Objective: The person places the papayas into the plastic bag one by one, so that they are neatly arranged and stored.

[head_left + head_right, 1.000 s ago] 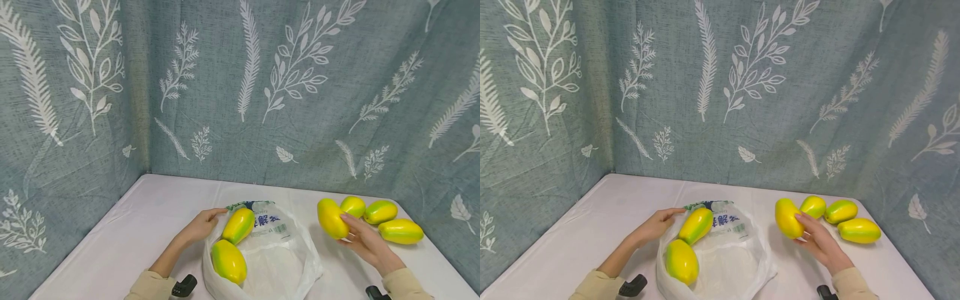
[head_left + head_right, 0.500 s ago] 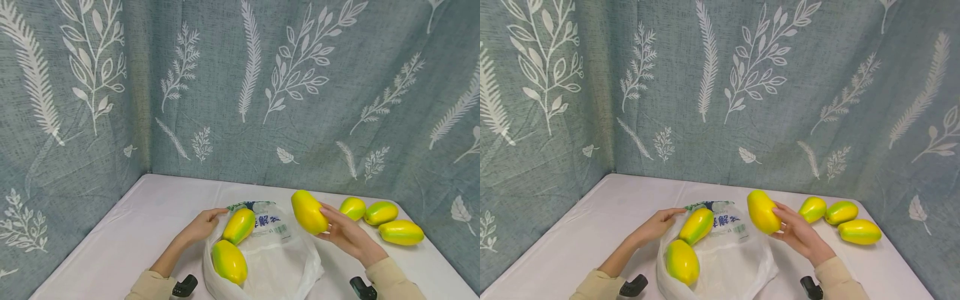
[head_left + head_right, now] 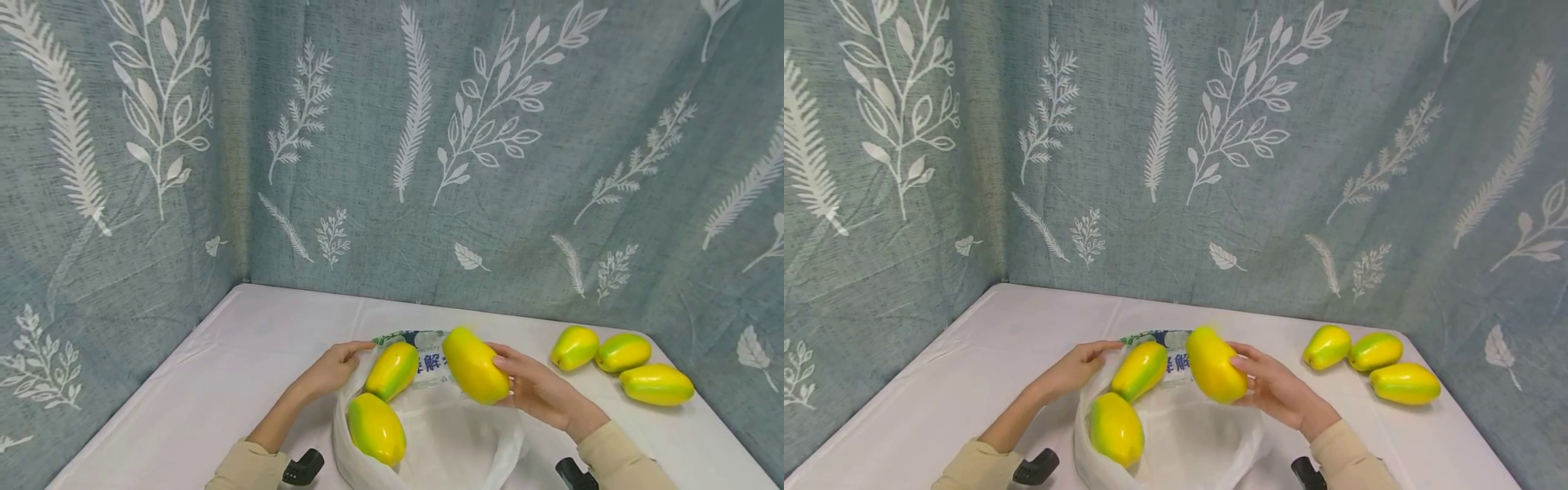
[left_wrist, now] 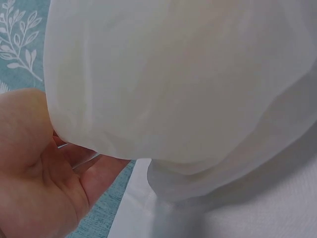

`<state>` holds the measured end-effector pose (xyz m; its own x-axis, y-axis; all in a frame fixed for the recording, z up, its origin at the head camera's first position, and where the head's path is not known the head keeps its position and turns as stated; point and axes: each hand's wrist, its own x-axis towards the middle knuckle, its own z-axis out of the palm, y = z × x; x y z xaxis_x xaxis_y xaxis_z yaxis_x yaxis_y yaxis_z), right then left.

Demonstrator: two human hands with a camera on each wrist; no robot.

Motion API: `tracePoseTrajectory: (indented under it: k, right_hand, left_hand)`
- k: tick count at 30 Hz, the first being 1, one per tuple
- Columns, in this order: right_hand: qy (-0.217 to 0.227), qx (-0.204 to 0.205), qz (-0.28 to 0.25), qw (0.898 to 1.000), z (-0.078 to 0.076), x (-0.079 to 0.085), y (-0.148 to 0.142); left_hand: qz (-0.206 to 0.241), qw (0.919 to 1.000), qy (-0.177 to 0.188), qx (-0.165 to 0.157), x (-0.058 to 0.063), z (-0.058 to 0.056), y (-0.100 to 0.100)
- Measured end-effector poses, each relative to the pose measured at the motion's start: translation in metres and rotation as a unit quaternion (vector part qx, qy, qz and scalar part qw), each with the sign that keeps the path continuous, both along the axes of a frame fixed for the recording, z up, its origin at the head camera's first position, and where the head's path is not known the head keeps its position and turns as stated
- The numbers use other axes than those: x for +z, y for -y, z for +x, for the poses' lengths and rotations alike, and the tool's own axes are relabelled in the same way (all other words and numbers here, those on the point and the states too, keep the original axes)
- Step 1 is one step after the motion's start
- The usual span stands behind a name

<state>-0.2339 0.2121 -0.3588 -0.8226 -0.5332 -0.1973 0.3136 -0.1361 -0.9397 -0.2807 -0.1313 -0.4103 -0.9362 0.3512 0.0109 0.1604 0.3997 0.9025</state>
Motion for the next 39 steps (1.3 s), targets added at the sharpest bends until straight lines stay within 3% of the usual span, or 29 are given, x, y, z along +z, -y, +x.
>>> tracePoseTrajectory:
  k: [17,39]
  right_hand:
    - [0.029,0.126,0.035,0.991,0.005,-0.02,0.023]
    - [0.089,0.27,0.108,0.953,0.005,-0.026,0.031]
  left_hand:
    - [-0.003,1.0,0.002,0.004,-0.001,0.0,-0.002]
    - [-0.001,1.0,0.001,0.003,0.0,-0.001,-0.002]
